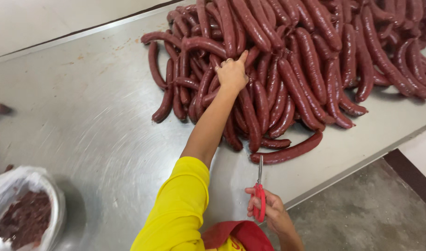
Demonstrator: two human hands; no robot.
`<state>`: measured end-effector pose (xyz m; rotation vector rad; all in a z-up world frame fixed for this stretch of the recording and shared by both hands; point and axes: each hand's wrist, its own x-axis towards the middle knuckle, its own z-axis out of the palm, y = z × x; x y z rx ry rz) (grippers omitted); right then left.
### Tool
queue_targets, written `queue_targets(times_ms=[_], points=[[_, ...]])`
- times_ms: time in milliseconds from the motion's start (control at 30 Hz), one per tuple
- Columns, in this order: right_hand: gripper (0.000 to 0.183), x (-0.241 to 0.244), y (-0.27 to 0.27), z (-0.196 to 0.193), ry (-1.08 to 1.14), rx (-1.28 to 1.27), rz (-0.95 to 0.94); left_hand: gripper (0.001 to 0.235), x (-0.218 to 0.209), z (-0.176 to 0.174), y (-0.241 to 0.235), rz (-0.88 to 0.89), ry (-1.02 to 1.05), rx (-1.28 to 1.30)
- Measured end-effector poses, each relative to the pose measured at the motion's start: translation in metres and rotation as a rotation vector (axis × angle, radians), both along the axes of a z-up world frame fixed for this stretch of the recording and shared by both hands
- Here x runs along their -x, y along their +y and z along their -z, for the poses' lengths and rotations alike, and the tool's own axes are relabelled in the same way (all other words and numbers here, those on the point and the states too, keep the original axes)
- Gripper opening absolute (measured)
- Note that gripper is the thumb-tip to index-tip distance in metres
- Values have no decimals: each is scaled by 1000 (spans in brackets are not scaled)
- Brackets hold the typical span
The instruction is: The person trims the ends of long cased sausages using scissors and places the trimmed sections into a bowl.
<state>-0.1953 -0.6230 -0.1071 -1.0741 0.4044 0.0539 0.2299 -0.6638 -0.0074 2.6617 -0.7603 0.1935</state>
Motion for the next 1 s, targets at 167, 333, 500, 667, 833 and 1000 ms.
queue_targets(times_ms=[167,333,500,667,833,1000], points=[[46,2,12,-6,-30,21,-66,68,13,61,103,-136,110,99],[47,-7,38,-8,-11,26,-184,58,35,99,213,-349,185,220],[44,-19,81,-6,-18,53,-280,42,61,111,313,-644,359,249],[41,-20,124,0,20,93,-264,56,90,122,374,-843,338,353],[40,-14,159,4,39,86,-254,59,95,152,412,-722,567,767],[40,-21,188,3,41,79,-239,62,128,169,494,-396,740,1137]])
